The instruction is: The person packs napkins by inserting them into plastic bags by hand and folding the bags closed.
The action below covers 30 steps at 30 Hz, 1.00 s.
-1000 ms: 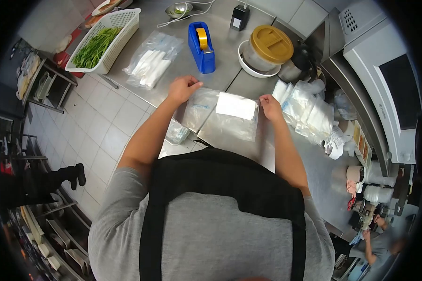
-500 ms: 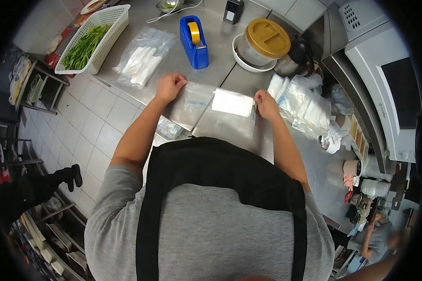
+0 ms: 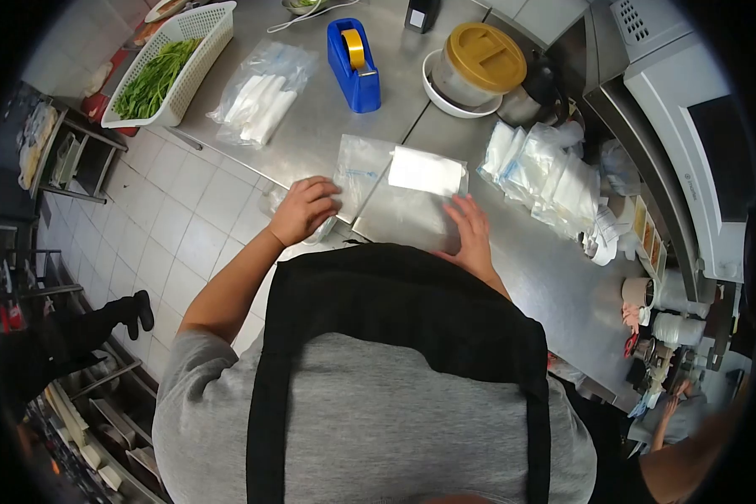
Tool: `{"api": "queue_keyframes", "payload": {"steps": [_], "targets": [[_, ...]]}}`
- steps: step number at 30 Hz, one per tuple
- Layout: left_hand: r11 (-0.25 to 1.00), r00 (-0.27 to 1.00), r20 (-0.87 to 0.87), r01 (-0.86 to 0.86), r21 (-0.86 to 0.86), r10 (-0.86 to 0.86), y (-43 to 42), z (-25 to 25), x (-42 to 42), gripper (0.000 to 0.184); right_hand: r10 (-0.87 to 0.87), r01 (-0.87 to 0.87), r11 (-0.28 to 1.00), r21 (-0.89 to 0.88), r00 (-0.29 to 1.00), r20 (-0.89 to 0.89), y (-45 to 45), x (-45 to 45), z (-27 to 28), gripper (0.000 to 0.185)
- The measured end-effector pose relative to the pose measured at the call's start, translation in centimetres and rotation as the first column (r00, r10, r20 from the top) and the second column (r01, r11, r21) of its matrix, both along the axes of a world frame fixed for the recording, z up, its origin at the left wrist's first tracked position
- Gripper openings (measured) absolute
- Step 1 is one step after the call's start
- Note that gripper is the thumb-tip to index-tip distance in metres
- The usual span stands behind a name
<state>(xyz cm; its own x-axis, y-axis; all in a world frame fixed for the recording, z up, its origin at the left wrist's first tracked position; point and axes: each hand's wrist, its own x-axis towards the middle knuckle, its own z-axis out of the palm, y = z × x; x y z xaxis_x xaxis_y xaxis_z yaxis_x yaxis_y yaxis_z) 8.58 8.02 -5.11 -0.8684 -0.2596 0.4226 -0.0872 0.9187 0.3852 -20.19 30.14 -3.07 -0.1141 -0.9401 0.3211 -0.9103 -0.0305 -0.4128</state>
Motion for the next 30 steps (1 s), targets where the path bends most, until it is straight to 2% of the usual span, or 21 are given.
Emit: {"api": "queue_keyframes", "payload": {"steps": [2,3,5,6,7,10,11,15,18,19,22,23,26,28,30], "targets": [[1.000,1.000,0.004,-0.017,0.016,0.017,-0.4,-0.2,-0.4,0.015,-0.024,0.024,0.998,0.053,1.000,0.000,-0.2,0.6,-0.6,0.084],[0.994,0.999,0.019,-0.037,0.099,0.036,-0.6,-0.3,-0.6,0.006,-0.034,0.034,0.998,0.057,0.999,-0.005,-0.2,0.9,-0.5,0.082],[0.969,0.994,-0.033,-0.091,0.230,0.101,-1.0,-0.2,-1.1,0.004,-0.052,0.053,0.997,0.064,0.999,-0.015,-0.4,1.4,-0.3,0.079],[0.948,0.989,-0.057,-0.112,0.297,0.134,-1.1,0.0,-1.3,0.003,-0.059,0.059,0.997,0.057,0.998,-0.009,-0.5,1.3,-0.6,0.073],[0.907,0.989,0.009,-0.141,0.397,0.150,-1.2,0.2,-1.3,0.007,-0.066,0.066,0.997,0.050,0.998,-0.004,-0.6,1.0,-1.3,0.067],[0.875,0.975,-0.017,-0.192,0.444,0.222,-1.8,0.4,-1.8,0.007,-0.061,0.061,0.998,-0.029,0.998,0.016,-0.9,-0.4,-3.0,0.045],[0.879,0.980,-0.054,-0.145,0.455,0.189,-2.3,0.9,-1.9,0.016,-0.053,0.055,0.996,-0.066,0.998,0.023,-1.2,-0.8,-3.2,0.037],[0.984,0.991,-0.116,-0.045,0.175,0.066,-2.6,2.0,-2.4,0.049,-0.198,0.235,0.969,-0.082,0.928,0.317,-3.3,-2.0,-3.2,0.017],[0.899,0.986,-0.064,-0.111,0.423,0.152,-2.8,-0.6,-3.1,0.032,-0.276,0.315,0.949,-0.011,0.847,0.453,-4.4,-3.1,-3.4,0.017],[0.850,0.957,-0.104,-0.187,0.493,0.272,-2.6,-1.3,-3.8,0.019,-0.294,0.333,0.943,0.016,0.807,0.512,-4.9,-4.0,-5.0,0.018],[0.776,0.891,0.060,-0.424,0.466,0.451,-3.0,-1.5,-5.4,0.019,-0.365,0.410,0.909,0.077,0.694,0.620,-6.0,-4.0,-4.4,0.022],[0.767,0.869,0.057,-0.463,0.445,0.491,-2.9,-1.7,-6.0,0.020,-0.392,0.439,0.894,0.096,0.656,0.645,-6.4,-3.6,-3.9,0.024],[0.743,0.807,0.036,-0.558,0.369,0.589,-2.7,-1.9,-7.5,0.022,-0.534,0.551,0.827,0.109,0.712,0.457,-7.5,-3.3,-4.1,0.028],[0.744,0.782,0.006,-0.596,0.301,0.624,-2.4,-1.6,-8.1,0.021,-0.615,0.628,0.776,0.053,0.737,0.280,-8.1,-3.2,-4.2,0.030],[0.772,0.788,0.038,-0.610,0.176,0.614,-2.8,-2.0,-8.1,0.018,-0.659,0.662,0.749,0.019,0.741,0.129,-8.4,-3.1,-4.2,0.031]]}}
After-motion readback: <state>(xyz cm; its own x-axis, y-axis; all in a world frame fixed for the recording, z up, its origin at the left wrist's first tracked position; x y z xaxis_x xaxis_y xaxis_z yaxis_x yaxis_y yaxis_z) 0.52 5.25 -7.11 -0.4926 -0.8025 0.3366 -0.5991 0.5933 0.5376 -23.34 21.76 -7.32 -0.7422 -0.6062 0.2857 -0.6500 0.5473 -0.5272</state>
